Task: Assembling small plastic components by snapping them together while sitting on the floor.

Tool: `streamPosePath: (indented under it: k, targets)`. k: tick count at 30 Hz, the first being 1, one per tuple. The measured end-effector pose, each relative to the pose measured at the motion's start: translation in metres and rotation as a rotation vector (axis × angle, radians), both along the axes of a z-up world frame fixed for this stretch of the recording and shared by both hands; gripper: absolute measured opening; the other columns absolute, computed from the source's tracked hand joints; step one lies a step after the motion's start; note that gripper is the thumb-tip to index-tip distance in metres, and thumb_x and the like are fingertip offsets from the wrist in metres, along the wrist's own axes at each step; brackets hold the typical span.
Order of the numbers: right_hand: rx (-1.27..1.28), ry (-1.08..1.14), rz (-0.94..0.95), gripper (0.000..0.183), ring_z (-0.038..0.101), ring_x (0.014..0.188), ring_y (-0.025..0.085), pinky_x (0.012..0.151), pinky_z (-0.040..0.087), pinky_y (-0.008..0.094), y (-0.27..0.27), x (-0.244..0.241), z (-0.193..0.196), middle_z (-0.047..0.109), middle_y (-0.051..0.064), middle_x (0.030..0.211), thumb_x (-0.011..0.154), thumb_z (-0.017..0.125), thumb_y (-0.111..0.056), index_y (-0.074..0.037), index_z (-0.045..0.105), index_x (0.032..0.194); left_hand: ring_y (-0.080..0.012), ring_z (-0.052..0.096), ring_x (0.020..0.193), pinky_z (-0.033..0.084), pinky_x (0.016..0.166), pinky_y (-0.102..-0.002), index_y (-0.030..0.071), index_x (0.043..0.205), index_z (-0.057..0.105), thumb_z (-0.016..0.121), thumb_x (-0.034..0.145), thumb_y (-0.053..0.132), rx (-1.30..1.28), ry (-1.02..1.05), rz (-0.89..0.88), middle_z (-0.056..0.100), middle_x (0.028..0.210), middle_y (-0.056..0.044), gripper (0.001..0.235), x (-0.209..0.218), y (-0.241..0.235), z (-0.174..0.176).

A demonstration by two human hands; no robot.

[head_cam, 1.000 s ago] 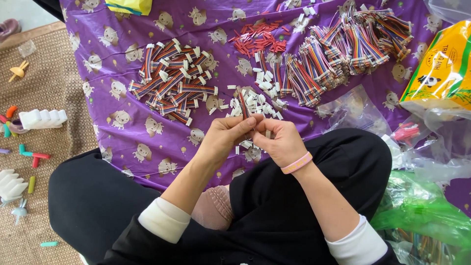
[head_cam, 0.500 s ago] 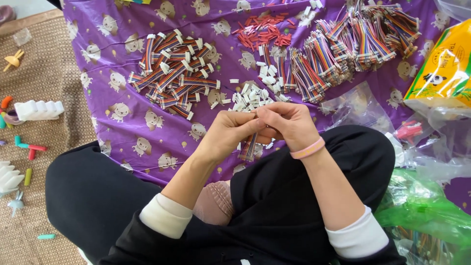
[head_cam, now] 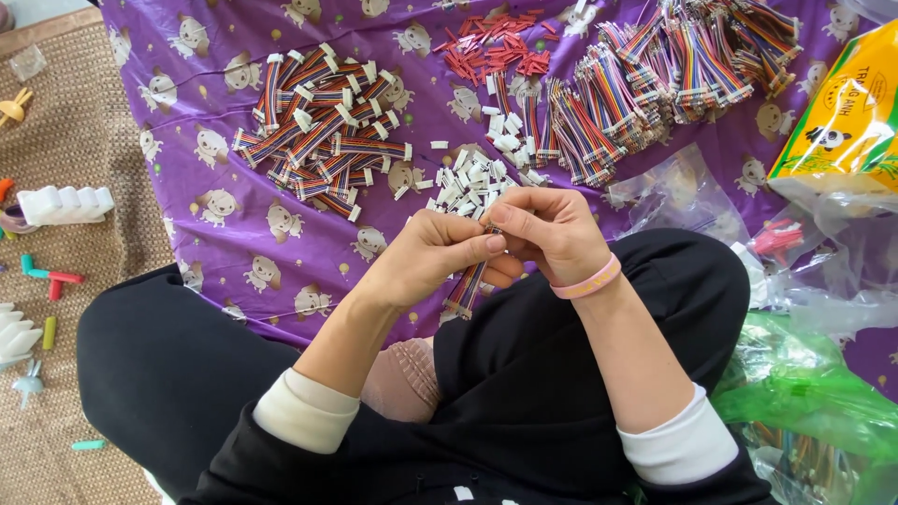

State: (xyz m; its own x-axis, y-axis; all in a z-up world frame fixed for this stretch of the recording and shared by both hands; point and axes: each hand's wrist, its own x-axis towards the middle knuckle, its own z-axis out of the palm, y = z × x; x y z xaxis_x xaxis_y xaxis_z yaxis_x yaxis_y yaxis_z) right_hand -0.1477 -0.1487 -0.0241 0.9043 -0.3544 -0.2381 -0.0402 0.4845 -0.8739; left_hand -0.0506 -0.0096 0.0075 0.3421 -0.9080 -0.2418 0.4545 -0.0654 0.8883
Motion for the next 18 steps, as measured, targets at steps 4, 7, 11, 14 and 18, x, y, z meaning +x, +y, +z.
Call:
streamPosePath:
  k: [4,7,11,14,18]
  targets:
    - [0.017,-0.009,0.01,0.011,0.031,0.038,0.002,0.036,0.025,0.014,0.001,-0.001,0.011,0.039,0.004,0.046,0.086,0.06,-0.003,0.006,0.066,0.083,-0.008,0.061,0.063,0.051,0.058,-0.02,0.0,0.076,0.07,0.063,0.088,0.011,0.003,0.027,0.01,0.068,0.065,-0.011,0.018,0.001,0.001,0.003]
    - [0.004,-0.032,0.002,0.008,0.035,0.04,0.002,0.038,0.028,0.012,0.003,0.001,0.014,0.044,0.003,0.047,0.084,0.062,0.0,0.006,0.066,0.084,-0.0098,0.065,0.062,0.053,0.058,-0.021,0.0,0.073,0.07,0.063,0.087,0.011,0.017,0.053,0.013,0.067,0.063,-0.01,0.019,0.003,0.001,0.005]
    - [-0.006,0.01,-0.037,0.008,0.034,0.038,0.004,0.037,0.03,0.015,0.005,0.002,0.009,0.04,0.004,0.044,0.084,0.062,0.0,0.008,0.066,0.083,-0.0047,0.054,0.068,0.048,0.057,-0.016,0.003,0.076,0.071,0.061,0.09,0.013,0.032,-0.08,-0.011,0.068,0.066,-0.007,0.02,0.002,0.002,0.002]
    - [-0.023,0.042,-0.047,0.009,0.033,0.038,0.004,0.037,0.029,0.015,0.006,0.003,0.012,0.039,0.003,0.043,0.085,0.064,-0.002,0.007,0.066,0.081,-0.0053,0.059,0.065,0.049,0.058,-0.016,0.003,0.077,0.071,0.06,0.09,0.013,0.046,-0.085,0.002,0.069,0.065,-0.007,0.019,0.002,0.001,0.0]
    - [-0.144,0.1,-0.113,0.009,0.036,0.035,0.001,0.034,0.029,0.014,0.01,0.007,0.008,0.045,0.004,0.042,0.081,0.069,-0.003,0.005,0.068,0.079,-0.0117,0.066,0.058,0.053,0.056,-0.021,-0.001,0.077,0.068,0.06,0.088,0.01,0.09,-0.132,0.06,0.068,0.064,-0.011,0.018,-0.002,-0.002,-0.014]
